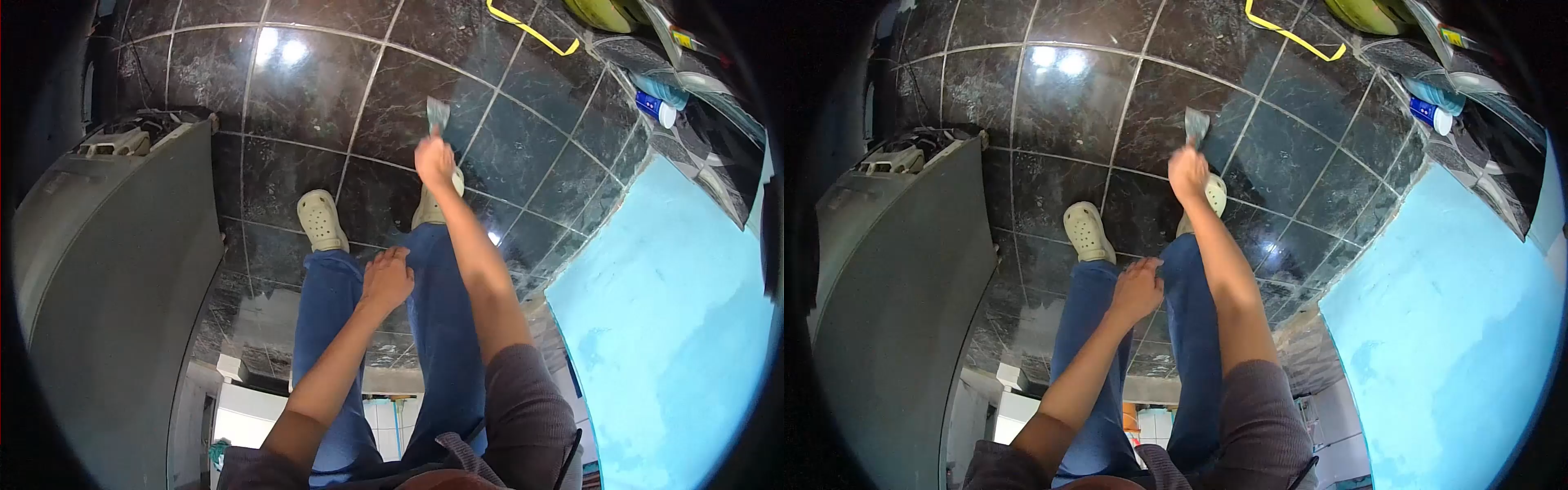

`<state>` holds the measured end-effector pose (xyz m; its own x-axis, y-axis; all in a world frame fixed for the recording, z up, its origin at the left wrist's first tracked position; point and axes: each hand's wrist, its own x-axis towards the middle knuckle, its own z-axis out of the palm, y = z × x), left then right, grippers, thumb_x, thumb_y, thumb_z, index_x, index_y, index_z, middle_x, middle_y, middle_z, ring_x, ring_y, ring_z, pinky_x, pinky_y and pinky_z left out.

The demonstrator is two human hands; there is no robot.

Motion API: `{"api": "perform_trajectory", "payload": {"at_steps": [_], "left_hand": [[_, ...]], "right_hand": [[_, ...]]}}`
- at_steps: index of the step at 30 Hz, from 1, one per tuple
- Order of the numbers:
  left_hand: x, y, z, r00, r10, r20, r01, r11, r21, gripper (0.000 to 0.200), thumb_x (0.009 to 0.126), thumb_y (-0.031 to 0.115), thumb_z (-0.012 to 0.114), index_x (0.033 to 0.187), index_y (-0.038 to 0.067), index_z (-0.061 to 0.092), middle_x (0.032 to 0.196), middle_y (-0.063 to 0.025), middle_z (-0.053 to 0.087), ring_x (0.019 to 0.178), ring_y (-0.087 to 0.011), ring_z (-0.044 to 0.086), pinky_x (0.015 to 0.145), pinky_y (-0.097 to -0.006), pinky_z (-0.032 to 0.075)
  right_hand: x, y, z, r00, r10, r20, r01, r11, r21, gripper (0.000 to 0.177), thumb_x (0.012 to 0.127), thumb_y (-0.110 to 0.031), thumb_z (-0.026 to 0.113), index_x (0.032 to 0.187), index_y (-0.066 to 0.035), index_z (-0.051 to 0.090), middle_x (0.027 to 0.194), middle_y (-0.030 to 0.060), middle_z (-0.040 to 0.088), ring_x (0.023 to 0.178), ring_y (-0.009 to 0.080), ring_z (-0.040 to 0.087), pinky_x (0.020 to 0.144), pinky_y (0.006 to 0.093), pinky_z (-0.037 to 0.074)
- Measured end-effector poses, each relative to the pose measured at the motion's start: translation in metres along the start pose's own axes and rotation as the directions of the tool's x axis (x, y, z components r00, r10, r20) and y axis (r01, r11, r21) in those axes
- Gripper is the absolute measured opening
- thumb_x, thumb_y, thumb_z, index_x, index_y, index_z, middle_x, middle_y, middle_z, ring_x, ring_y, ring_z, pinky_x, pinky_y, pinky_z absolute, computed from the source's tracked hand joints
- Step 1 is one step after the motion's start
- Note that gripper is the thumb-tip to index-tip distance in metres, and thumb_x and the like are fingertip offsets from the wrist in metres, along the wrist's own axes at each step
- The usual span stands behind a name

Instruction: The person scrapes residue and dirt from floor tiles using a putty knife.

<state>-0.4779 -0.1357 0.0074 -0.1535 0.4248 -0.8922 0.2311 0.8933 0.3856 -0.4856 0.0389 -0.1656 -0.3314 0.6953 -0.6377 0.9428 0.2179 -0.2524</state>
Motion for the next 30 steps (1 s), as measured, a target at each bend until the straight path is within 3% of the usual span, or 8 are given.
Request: {"api": "perform_trajectory", "payload": {"at_steps": [3,4,9,11,13,19,23,30], "left_hand": [[0.006,0.004,-0.002,0.996,-0.040,0.075,0.038,0.999,0.038,0.041,0.082,0.016,0.051,0.121,0.003,0.052,0.126,-0.0151,0.052,0.118,-0.0301,0.048,0.099,-0.0443,0.037],[0.006,0.003,-0.001,0.998,-0.019,0.067,0.017,0.999,0.033,0.041,0.082,0.015,0.051,0.121,0.004,0.052,0.126,-0.0150,0.052,0.117,-0.0302,0.048,0.099,-0.0441,0.037],[0.012,0.004,0.004,0.998,-0.001,0.062,-0.001,0.999,0.037,0.041,0.082,0.015,0.051,0.122,0.004,0.052,0.125,-0.0153,0.052,0.117,-0.0305,0.049,0.099,-0.0438,0.037],[0.016,0.006,0.004,0.995,-0.024,0.098,0.020,0.999,0.045,0.041,0.081,0.015,0.053,0.121,0.004,0.052,0.124,-0.0158,0.053,0.116,-0.0306,0.049,0.099,-0.0429,0.037],[0.017,0.009,0.004,0.998,0.000,0.063,-0.003,0.999,0.044,0.041,0.081,0.015,0.053,0.121,0.004,0.053,0.123,-0.0161,0.054,0.116,-0.0308,0.049,0.099,-0.0429,0.037],[0.023,0.017,0.010,0.999,0.022,0.040,-0.023,1.000,0.007,0.040,0.081,0.014,0.053,0.120,0.003,0.053,0.120,-0.0176,0.055,0.114,-0.0328,0.050,0.097,-0.0431,0.039],[0.028,0.023,0.002,0.999,0.036,-0.013,-0.036,0.998,-0.045,0.037,0.079,0.006,0.051,0.116,-0.001,0.054,0.116,-0.0213,0.057,0.109,-0.0359,0.053,0.096,-0.0406,0.041],[0.031,0.023,0.014,0.998,0.043,0.035,-0.043,0.999,-0.007,0.038,0.079,0.007,0.051,0.116,0.000,0.054,0.118,-0.0210,0.056,0.112,-0.0346,0.052,0.097,-0.0403,0.040]], "right_hand": [[-0.002,0.060,0.010,0.991,-0.121,0.055,0.129,0.973,-0.190,0.047,0.086,-0.020,0.047,0.128,0.001,0.046,0.074,0.0255,0.063,0.069,0.0413,0.063,0.064,0.0525,0.051],[0.014,0.068,0.011,0.991,-0.121,-0.056,0.110,0.980,-0.164,0.045,0.088,-0.021,0.046,0.129,-0.004,0.047,0.075,0.0245,0.064,0.068,0.0404,0.064,0.061,0.0519,0.052],[0.027,0.061,0.006,0.991,-0.044,-0.127,0.025,0.988,-0.152,0.050,0.090,-0.025,0.045,0.136,-0.007,0.039,0.075,0.0237,0.064,0.074,0.0407,0.064,0.070,0.0528,0.051],[0.006,0.064,0.011,0.995,-0.057,0.079,0.071,0.978,-0.195,0.054,0.089,-0.026,0.046,0.139,-0.008,0.034,0.079,0.0249,0.064,0.076,0.0408,0.064,0.071,0.0521,0.051],[0.020,0.045,-0.008,0.995,-0.049,0.085,0.063,0.983,-0.170,0.056,0.088,-0.026,0.047,0.139,-0.006,0.034,0.078,0.0244,0.064,0.076,0.0395,0.064,0.070,0.0503,0.051],[0.056,0.015,-0.011,0.982,-0.112,-0.150,0.105,0.993,-0.054,0.050,0.086,-0.021,0.048,0.133,-0.004,0.042,0.075,0.0254,0.063,0.070,0.0414,0.063,0.065,0.0515,0.051],[0.034,0.024,-0.006,0.984,-0.111,-0.142,0.095,0.988,-0.119,0.049,0.087,-0.023,0.049,0.134,-0.011,0.044,0.072,0.0261,0.062,0.066,0.0417,0.063,0.062,0.0512,0.052],[0.106,-0.007,-0.044,0.989,-0.132,-0.066,0.126,0.988,-0.084,0.050,0.087,-0.019,0.047,0.134,-0.003,0.040,0.083,0.0227,0.064,0.080,0.0364,0.064,0.071,0.0475,0.052]]}}
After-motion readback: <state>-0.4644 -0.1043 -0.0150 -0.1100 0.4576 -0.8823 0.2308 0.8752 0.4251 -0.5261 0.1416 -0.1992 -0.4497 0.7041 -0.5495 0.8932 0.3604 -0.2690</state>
